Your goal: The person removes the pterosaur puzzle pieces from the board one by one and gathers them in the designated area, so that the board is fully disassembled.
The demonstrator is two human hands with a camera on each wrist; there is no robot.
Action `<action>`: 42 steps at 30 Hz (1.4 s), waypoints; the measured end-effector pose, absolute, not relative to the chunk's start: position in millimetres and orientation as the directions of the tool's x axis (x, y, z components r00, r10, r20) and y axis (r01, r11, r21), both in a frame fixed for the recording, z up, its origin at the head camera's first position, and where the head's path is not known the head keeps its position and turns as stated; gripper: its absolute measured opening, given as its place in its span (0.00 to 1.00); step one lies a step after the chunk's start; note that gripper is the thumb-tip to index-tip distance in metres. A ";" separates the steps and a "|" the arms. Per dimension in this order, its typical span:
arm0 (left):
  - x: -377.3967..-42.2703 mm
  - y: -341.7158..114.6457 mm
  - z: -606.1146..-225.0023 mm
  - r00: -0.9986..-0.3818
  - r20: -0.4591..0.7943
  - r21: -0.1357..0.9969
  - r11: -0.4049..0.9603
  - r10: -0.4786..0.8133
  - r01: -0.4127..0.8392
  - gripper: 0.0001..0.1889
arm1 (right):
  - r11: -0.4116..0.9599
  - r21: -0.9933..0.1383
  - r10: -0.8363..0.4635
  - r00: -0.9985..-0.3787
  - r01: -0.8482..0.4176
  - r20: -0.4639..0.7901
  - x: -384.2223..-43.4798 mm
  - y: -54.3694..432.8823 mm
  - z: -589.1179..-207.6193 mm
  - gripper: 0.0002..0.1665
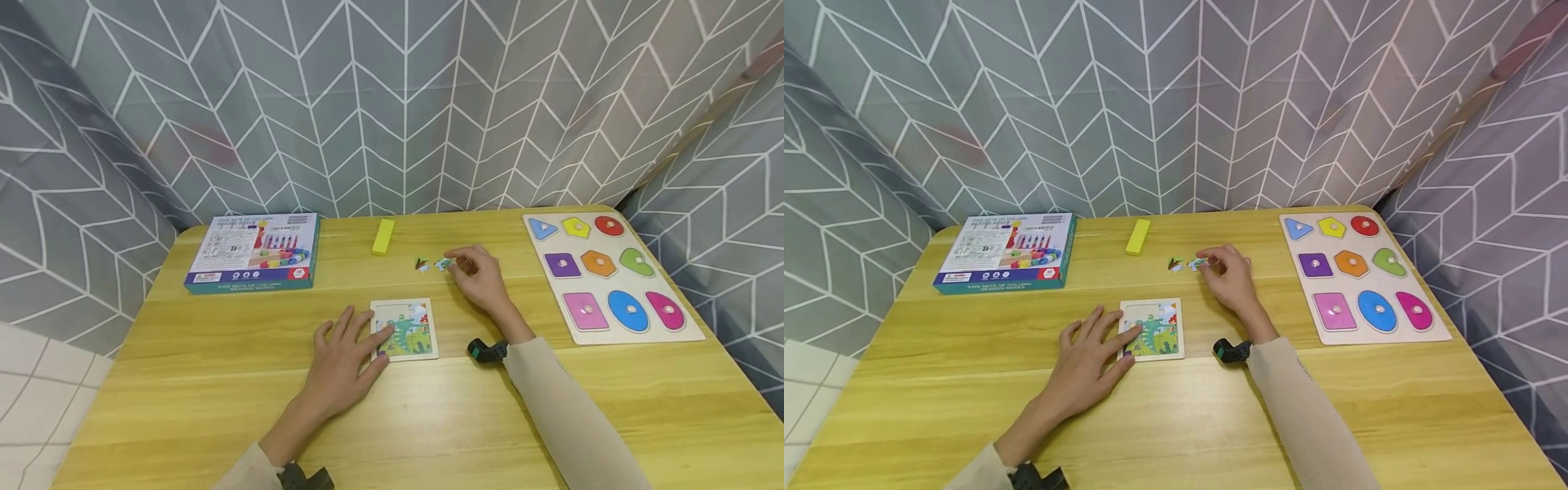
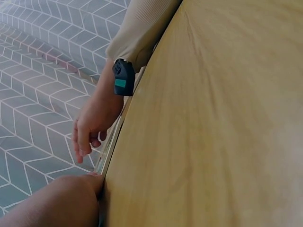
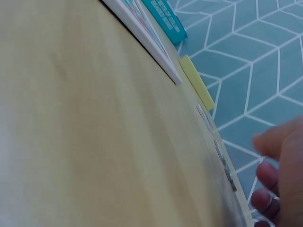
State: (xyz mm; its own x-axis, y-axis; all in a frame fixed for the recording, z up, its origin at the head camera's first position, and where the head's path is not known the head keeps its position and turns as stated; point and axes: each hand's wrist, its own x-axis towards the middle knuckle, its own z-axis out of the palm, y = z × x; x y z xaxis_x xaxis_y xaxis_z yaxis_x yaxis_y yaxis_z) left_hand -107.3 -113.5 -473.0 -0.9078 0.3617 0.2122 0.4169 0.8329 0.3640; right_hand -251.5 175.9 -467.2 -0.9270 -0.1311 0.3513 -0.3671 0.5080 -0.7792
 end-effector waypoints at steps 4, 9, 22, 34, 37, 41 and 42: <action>-106.5 -113.9 -473.6 -0.910 0.210 0.359 0.837 0.359 0.413 0.23 | 0.396 -0.819 -0.183 -0.909 -0.416 0.373 -243.5 167.9 -465.9 0.09; -106.6 -113.6 -475.0 -0.908 0.216 0.360 0.835 0.359 0.415 0.23 | 0.356 -0.830 -0.365 -0.882 -0.429 0.300 -235.5 161.7 -461.0 0.09; -107.0 -112.3 -474.9 -0.909 0.210 0.369 0.832 0.359 0.414 0.23 | 0.494 -0.712 -0.703 -0.711 -0.499 0.012 -223.1 151.6 -442.7 0.19; -106.2 -113.2 -473.2 -0.910 0.216 0.367 0.834 0.355 0.412 0.23 | 0.553 -0.636 -0.721 -0.691 -0.538 -0.042 -218.0 145.3 -438.9 0.17; -106.7 -113.5 -473.0 -0.912 0.209 0.369 0.835 0.352 0.407 0.23 | 0.554 -0.644 -0.720 -0.692 -0.527 -0.052 -217.1 144.3 -437.1 0.17; -107.6 -113.3 -472.8 -0.913 0.207 0.371 0.835 0.353 0.407 0.23 | 0.562 -0.643 -0.714 -0.698 -0.520 -0.059 -217.5 144.3 -435.9 0.17; -107.7 -113.3 -472.8 -0.913 0.206 0.372 0.835 0.353 0.406 0.23 | 0.564 -0.641 -0.713 -0.699 -0.521 -0.060 -217.8 144.4 -435.8 0.17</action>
State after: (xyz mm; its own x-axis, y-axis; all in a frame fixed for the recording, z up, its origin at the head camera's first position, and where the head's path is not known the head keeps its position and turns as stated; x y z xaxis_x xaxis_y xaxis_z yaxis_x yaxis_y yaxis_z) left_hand -107.7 -113.3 -472.8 -0.9128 0.3525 0.2061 0.4063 0.8347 0.3719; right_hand -217.8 144.4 -435.8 -0.6987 -0.7130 -0.0597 -0.5206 0.5638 -0.6412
